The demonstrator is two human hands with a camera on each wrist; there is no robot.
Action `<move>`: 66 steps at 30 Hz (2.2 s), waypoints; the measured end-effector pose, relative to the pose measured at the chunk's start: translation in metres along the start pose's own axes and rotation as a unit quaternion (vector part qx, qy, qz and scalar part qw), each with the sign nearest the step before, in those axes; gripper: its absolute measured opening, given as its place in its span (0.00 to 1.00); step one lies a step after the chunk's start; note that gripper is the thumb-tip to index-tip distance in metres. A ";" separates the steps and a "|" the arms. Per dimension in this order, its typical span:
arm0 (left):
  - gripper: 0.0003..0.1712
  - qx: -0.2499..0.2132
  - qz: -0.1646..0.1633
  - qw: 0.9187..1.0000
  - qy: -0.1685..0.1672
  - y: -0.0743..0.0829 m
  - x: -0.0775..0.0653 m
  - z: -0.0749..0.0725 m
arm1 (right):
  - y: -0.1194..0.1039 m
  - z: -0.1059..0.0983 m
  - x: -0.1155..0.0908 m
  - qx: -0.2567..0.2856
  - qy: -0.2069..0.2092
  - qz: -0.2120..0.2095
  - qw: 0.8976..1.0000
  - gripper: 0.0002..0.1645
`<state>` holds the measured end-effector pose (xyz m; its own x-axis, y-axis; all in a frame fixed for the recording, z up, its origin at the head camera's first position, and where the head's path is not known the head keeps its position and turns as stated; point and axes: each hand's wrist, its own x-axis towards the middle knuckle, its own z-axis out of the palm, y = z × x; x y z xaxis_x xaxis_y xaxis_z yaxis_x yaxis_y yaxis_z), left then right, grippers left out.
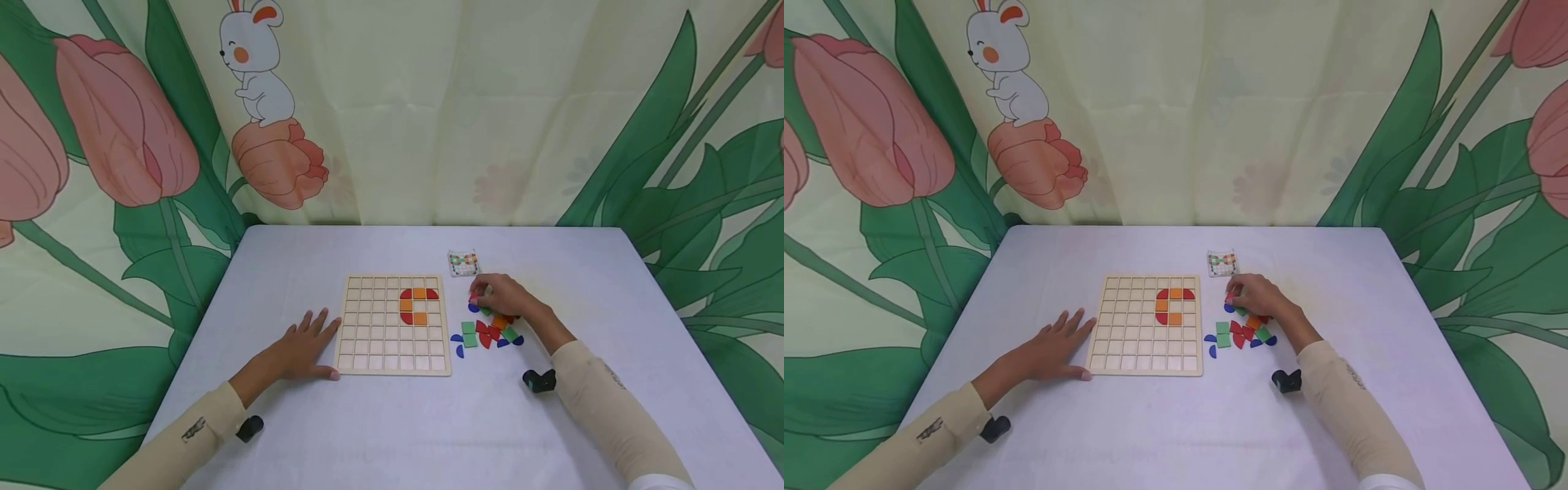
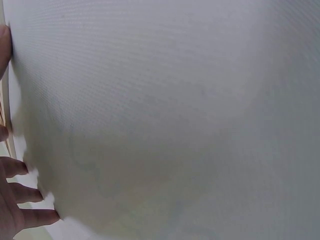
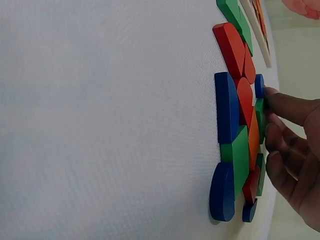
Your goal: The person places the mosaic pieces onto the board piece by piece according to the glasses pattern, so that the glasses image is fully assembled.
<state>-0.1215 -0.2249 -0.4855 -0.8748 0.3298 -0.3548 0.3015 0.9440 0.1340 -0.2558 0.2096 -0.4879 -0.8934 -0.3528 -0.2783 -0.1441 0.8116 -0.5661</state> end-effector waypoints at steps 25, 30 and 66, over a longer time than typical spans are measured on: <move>0.65 -0.003 -0.001 1.000 -0.007 0.001 -0.003 -0.002 | -0.020 0.015 -0.006 0.087 -0.014 -0.049 0.995 0.14; 0.65 -0.001 0.007 1.000 0.000 -0.003 -0.001 0.000 | -0.023 0.020 -0.008 0.103 -0.025 -0.047 0.993 0.17; 0.66 0.000 0.006 1.000 0.006 -0.005 0.002 0.005 | -0.045 0.049 -0.012 0.135 -0.048 -0.075 0.987 0.19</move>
<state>-0.1229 -0.2293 -0.4915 -0.8752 0.3415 -0.3427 0.3126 0.9398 0.1382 -0.2177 0.1549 -0.4967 -0.8248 -0.5118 -0.2404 -0.1410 0.5978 -0.7892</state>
